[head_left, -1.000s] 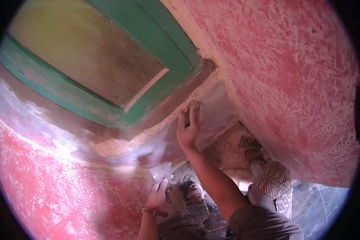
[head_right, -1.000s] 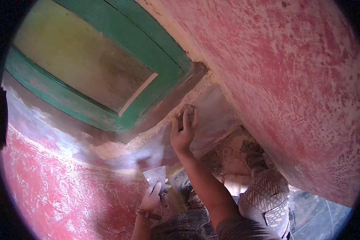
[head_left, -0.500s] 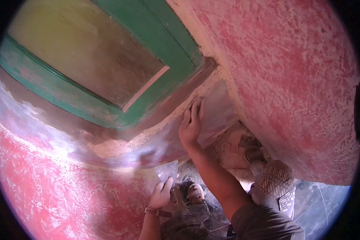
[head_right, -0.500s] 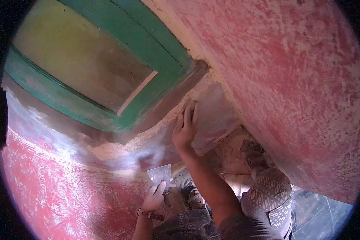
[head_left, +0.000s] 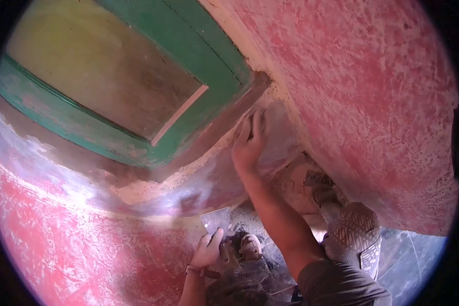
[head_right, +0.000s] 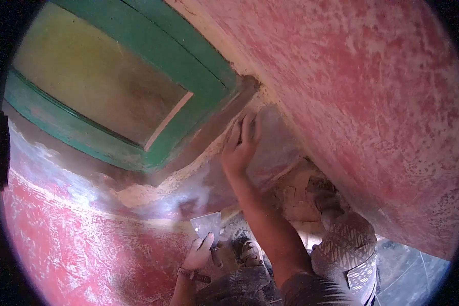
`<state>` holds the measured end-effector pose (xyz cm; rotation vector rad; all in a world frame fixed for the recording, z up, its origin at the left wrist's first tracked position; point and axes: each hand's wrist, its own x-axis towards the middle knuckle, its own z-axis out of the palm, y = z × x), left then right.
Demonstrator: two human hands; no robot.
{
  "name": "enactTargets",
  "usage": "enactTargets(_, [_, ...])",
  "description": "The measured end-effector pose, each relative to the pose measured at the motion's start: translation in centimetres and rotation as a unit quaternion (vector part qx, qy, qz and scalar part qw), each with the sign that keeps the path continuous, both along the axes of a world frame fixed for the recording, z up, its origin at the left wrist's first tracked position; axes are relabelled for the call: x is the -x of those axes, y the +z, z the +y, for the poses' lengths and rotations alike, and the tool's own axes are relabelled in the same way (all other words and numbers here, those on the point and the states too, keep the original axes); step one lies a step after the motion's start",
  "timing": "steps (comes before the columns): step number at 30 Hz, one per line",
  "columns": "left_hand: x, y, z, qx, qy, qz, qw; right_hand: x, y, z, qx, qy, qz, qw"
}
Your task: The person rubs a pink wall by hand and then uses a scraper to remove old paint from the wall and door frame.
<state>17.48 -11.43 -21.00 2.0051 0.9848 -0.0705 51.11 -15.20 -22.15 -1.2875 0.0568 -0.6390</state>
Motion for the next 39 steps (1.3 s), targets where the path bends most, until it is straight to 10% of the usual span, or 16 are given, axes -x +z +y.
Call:
enactTargets(17, [-1.3,1.6,-1.2,-0.057,-0.014,0.057,0.997,0.2,0.0,0.3,0.047,-0.035,-0.015,0.998])
enactTargets(39, [0.9,2.9,-0.3,0.137,0.040,0.031,0.989,3.0,-0.5,2.3,0.031,-0.025,-0.027,0.999])
